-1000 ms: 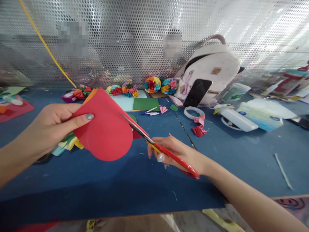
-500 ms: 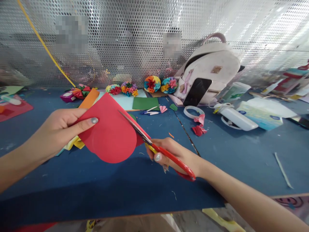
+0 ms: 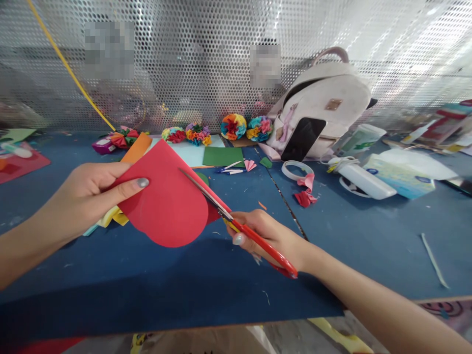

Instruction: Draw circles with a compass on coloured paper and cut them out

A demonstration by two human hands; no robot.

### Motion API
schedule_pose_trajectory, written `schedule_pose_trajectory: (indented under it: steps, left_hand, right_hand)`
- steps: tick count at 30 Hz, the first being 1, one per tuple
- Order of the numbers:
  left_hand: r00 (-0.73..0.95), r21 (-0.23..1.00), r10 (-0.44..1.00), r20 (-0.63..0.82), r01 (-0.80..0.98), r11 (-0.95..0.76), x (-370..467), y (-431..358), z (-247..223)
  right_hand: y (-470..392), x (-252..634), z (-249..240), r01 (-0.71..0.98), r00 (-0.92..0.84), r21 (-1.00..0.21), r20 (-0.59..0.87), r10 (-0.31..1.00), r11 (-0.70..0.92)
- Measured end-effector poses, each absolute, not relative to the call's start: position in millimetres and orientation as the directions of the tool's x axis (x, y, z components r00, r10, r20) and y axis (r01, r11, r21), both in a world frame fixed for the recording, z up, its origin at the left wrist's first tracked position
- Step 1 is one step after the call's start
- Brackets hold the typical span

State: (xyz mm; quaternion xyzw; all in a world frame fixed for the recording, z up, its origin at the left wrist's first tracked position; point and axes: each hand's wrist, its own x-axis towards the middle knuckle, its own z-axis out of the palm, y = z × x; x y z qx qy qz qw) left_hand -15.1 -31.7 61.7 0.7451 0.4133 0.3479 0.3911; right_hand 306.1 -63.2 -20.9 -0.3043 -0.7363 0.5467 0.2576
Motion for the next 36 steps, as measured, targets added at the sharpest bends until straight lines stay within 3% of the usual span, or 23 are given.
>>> schedule_pose_trajectory:
  steps: [21,36]
  left_hand:
    - [0.441,0.804,0.864,0.243,0.407,-0.433,-19,-28,68]
    - [0.481,0.815,0.867,0.13,0.446,-0.369,-27,-20,70]
  right_hand:
    - [-61,308,-17,0.227,-0.69,-0.942,0.022,0.723,0.245]
    - [-61,309,-14,0.271,-0.709,-0.908,0.035,0.705,0.318]
